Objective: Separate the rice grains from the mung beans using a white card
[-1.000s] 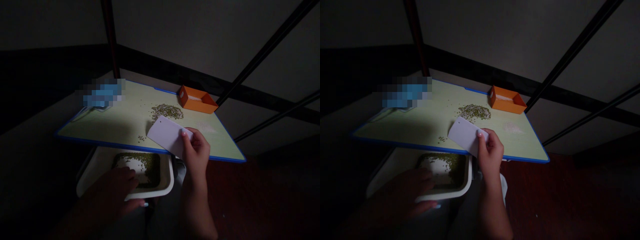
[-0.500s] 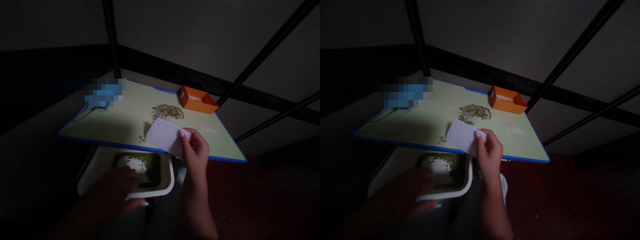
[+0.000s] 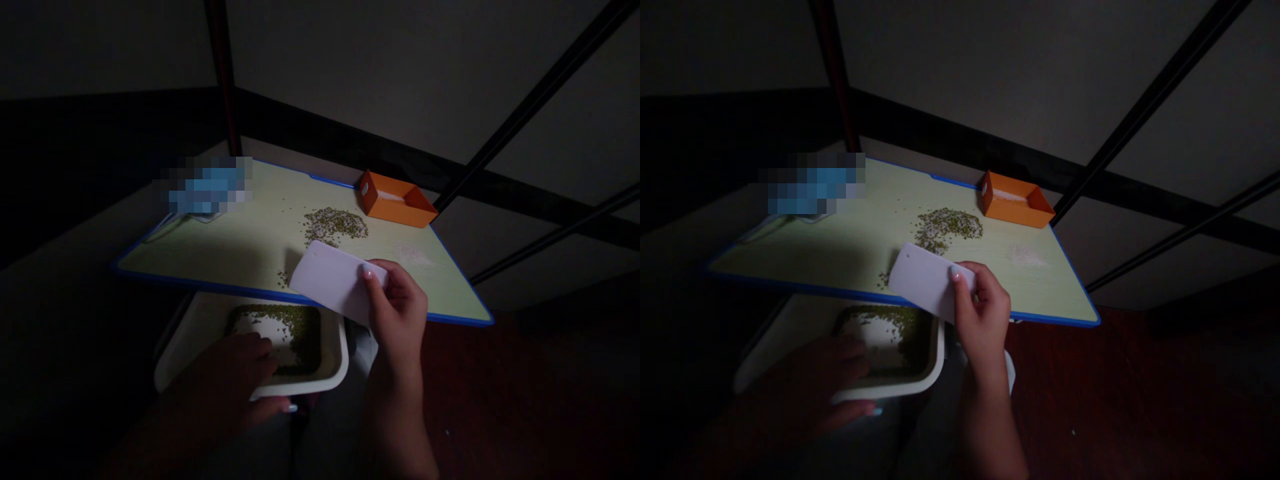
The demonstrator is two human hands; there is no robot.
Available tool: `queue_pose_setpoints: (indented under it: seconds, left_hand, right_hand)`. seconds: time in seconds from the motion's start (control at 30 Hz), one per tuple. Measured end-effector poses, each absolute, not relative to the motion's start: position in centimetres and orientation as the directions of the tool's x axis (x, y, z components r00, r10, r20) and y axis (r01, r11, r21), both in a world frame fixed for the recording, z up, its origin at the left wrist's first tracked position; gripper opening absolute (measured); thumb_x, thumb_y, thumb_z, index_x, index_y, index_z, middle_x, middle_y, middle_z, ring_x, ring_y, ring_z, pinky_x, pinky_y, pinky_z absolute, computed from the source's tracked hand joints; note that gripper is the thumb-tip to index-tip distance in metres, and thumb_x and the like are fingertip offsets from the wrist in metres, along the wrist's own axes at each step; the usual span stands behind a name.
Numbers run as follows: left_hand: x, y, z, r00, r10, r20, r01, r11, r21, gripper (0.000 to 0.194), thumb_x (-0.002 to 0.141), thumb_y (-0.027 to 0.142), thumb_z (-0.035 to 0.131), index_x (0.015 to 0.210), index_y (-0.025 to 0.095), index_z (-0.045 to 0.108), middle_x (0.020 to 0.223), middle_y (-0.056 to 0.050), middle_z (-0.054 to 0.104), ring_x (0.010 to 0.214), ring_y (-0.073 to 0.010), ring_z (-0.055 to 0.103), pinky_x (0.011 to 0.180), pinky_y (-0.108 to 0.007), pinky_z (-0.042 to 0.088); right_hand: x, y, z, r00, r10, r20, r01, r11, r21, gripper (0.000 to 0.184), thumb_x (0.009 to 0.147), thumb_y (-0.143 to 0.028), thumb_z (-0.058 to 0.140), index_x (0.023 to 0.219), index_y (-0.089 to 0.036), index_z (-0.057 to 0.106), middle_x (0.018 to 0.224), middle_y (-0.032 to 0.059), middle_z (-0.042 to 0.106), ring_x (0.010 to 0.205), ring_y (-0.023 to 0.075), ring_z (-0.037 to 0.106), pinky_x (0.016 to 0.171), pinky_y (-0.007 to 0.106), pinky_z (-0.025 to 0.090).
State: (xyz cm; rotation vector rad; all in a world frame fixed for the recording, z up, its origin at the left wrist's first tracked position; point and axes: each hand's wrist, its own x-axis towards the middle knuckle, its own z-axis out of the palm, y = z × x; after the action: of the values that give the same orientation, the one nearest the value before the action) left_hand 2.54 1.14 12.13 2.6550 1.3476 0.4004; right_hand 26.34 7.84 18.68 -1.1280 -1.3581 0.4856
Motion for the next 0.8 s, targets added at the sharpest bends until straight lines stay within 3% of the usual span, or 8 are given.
queue_pose_setpoints:
  seconds: [0.8]
  left_hand:
    - [2.4, 0.7, 12.4, 0.561, 0.805, 0.192, 0.775, -0.593, 0.219, 0.025, 0.071, 0.039, 0.086, 0.082, 0.024, 0.070, 0.093, -0.002, 0.070, 0.084, -0.0238, 0.065, 0.072, -0.036, 0.050]
  right_hand:
    - [25.4, 8.8, 18.0, 0.253, 0.854, 0.455, 0.257, 0.394, -0.882, 0.014, 0.085, -0.033, 0.065, 0.084, -0.020, 0.069, 0.074, -0.0004, 0.068, 0.067, 0.0133, 0.058, 0.059, 0.025, 0.044]
